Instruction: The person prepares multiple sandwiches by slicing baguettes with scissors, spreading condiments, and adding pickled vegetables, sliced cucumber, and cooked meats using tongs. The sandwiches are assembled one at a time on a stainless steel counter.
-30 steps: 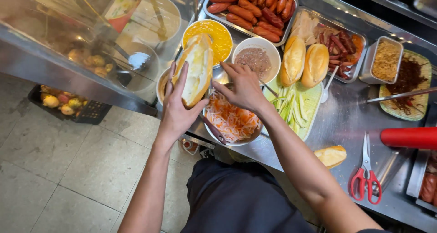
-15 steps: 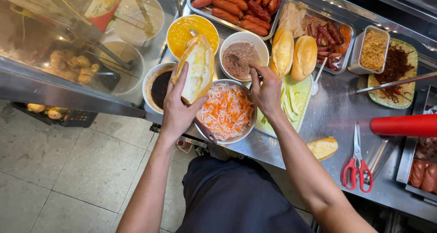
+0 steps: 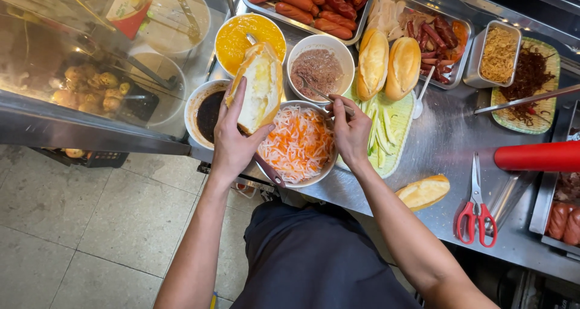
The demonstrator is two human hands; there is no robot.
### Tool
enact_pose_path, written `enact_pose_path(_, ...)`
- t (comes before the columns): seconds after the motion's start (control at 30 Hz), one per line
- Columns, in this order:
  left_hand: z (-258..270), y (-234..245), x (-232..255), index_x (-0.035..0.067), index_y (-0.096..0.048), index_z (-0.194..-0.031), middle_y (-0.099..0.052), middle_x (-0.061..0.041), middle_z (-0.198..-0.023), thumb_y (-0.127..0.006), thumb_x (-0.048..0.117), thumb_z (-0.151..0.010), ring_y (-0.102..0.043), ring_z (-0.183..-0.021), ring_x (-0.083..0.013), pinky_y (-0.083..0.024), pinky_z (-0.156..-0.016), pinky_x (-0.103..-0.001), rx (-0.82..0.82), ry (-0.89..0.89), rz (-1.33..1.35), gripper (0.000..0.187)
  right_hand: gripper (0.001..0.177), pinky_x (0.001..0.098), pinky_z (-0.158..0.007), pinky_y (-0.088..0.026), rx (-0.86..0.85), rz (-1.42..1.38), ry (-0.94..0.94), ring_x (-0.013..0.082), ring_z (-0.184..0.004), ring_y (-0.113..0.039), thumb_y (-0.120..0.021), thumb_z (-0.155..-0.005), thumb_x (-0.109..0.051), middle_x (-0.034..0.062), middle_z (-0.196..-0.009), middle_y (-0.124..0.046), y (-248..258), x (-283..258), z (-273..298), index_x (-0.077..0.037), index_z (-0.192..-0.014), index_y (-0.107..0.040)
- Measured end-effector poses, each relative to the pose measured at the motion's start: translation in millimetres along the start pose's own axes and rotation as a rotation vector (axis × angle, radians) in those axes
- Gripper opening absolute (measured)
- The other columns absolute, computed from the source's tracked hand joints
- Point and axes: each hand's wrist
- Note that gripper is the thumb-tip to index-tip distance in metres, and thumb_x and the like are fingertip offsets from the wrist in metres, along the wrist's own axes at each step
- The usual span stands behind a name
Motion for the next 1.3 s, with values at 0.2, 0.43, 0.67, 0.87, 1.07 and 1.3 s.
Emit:
enact_pose_path(0.2, -10, -4, 0, 0.011, -0.034, -0.160, -0.035, -0.028, -0.161, -0.092, 0.006, -0.072, -0.050, -0.143, -0.0404, -0.047, -0.114, -0.043, -0.026, -0.041, -0.072, 0.106, 0.030, 0.0241, -0.067, -0.050, 0.112, -0.623, -0.329, 0.0102, -0.075, -0.062, -0.059, -0.104, -0.018, 0.0084, -0.090, -0.073, 10, 7, -16, 0.007, -0.118, -0.069)
enact_pose_path(0.43, -28, -29, 16, 0.020, -0.022, -0.162, -0.023, -0.029, -0.165, -0.090, 0.010, -0.071, -0.055, -0.130, -0.0479, -0.057, -0.098, -0.045, -0.158, 0.051, -0.173, 0.114, 0.028, 0.0243, -0.075, -0.054, 0.043, -0.311, 0.059, 0.0110, -0.083, -0.066, -0.059, -0.108, -0.016, 0.0093, -0.097, -0.076, 30, -42, -11, 0.005, -0.124, -0.070)
enact_pose_path(0.67, -44, -30, 27, 0.023, -0.017, -0.163, -0.019, -0.027, -0.166, -0.090, 0.008, -0.071, -0.058, -0.128, -0.0490, -0.056, -0.094, -0.045, -0.056, -0.105, -0.165, 0.118, 0.031, 0.0311, -0.081, -0.060, -0.252, 0.302, 0.723, 0.0257, -0.092, -0.073, -0.069, -0.091, 0.004, 0.0180, -0.106, -0.075, 39, -68, 28, 0.000, -0.121, -0.072)
enact_pose_path(0.87, -44, -21, 30, 0.025, -0.019, -0.163, -0.016, -0.026, -0.168, -0.088, 0.004, -0.071, -0.063, -0.121, -0.0458, -0.059, -0.087, -0.041, -0.121, -0.119, -0.186, 0.116, 0.017, 0.0307, -0.086, -0.060, -0.303, 0.075, 0.555, 0.0209, -0.097, -0.074, -0.067, -0.100, -0.003, 0.0136, -0.106, -0.077, 62, -69, 29, -0.002, -0.116, -0.073)
enact_pose_path(1.07, -28, -17, 44, 0.022, -0.022, -0.162, -0.020, -0.026, -0.167, -0.091, 0.008, -0.074, -0.064, -0.120, -0.0459, -0.057, -0.091, -0.042, -0.168, -0.208, -0.201, 0.113, 0.022, 0.0250, -0.076, -0.057, -0.132, -0.035, 0.199, 0.0108, -0.084, -0.070, -0.062, -0.107, -0.012, 0.0088, -0.096, -0.076, 75, -85, -36, 0.002, -0.119, -0.073)
enact_pose_path(1.3, -17, -13, 44, 0.022, -0.023, -0.163, -0.020, -0.027, -0.168, -0.088, 0.007, -0.077, -0.064, -0.122, -0.0457, -0.058, -0.091, -0.041, -0.167, -0.213, -0.231, 0.110, 0.021, 0.0215, -0.071, -0.053, 0.068, -0.083, 0.146, 0.0075, -0.077, -0.065, -0.064, -0.108, -0.014, 0.0061, -0.090, -0.075, 66, -93, -45, 0.003, -0.117, -0.074)
Point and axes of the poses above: each hand's wrist, its own z-axis away from the middle knuckle, its own y-axis out of the back of the hand, x = y × z
